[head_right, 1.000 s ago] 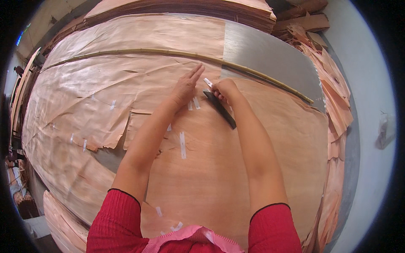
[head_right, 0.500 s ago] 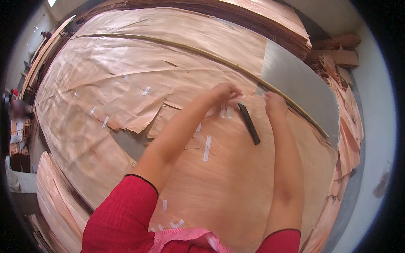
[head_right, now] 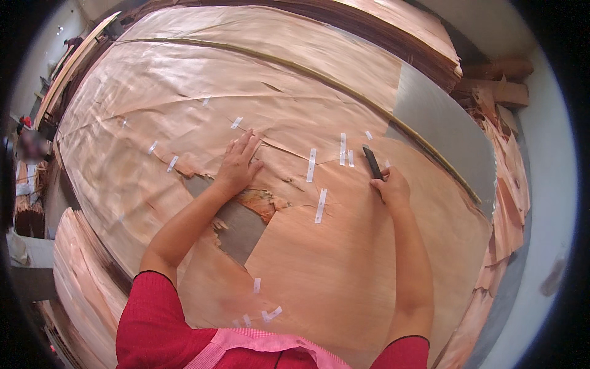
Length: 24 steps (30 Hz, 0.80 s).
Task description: The person repairs wood veneer by applying tape to cracks, cutting the veneer with a knife using a long wooden guide, and clearing away wood scraps.
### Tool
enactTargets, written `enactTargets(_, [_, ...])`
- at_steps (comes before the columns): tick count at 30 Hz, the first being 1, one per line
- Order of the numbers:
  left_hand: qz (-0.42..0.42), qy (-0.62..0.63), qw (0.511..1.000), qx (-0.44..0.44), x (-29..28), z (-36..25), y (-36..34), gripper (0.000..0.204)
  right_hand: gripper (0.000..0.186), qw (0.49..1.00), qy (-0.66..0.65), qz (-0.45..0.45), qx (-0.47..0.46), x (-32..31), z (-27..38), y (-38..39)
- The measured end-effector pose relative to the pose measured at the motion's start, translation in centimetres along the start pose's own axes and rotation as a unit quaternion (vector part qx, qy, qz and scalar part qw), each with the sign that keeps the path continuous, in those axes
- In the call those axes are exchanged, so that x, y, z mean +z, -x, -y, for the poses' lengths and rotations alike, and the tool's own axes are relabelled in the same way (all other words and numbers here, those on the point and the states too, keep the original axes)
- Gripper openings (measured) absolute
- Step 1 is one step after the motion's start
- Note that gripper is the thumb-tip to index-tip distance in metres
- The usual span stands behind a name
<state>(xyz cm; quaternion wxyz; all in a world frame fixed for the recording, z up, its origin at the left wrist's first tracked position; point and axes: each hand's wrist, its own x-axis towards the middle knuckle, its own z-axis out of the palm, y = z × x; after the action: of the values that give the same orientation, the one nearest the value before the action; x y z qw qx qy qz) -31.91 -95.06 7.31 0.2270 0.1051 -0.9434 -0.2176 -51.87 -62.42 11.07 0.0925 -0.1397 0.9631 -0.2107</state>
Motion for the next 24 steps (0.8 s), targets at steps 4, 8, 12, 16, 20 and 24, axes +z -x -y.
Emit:
enactTargets(4, [0.001,0.052,0.999,-0.017,0.6,1.6,0.0,0.043,0.027,0.999,0.015,0.009,-0.035,-0.6,-0.1,-0.3])
enactTargets(8, [-0.022,0.176,0.984,-0.026,0.3,2.7,-0.6,0.037,0.023,0.929,-0.361,0.066,0.040,-2.4,-0.9,2.9])
enactTargets(12, [0.056,0.612,0.737,-0.281,-3.9,3.9,-1.8,0.031,0.012,0.614,-0.754,0.222,0.076,-5.0,-3.4,13.2])
enactTargets(16, [-0.230,0.398,0.851,-0.254,-13.1,6.6,4.5,0.030,0.017,0.532,-0.818,0.201,0.083,-7.3,-8.2,25.9])
enactTargets(20, [-0.154,-0.063,0.986,0.004,-14.5,0.9,23.1,0.022,0.016,0.602,-0.781,0.107,0.126,-8.5,-13.1,36.4])
enactTargets(24, [0.083,-0.052,0.985,0.142,-9.2,-14.2,41.6,0.046,0.016,0.726,-0.658,0.067,0.190,-7.2,-14.9,43.0])
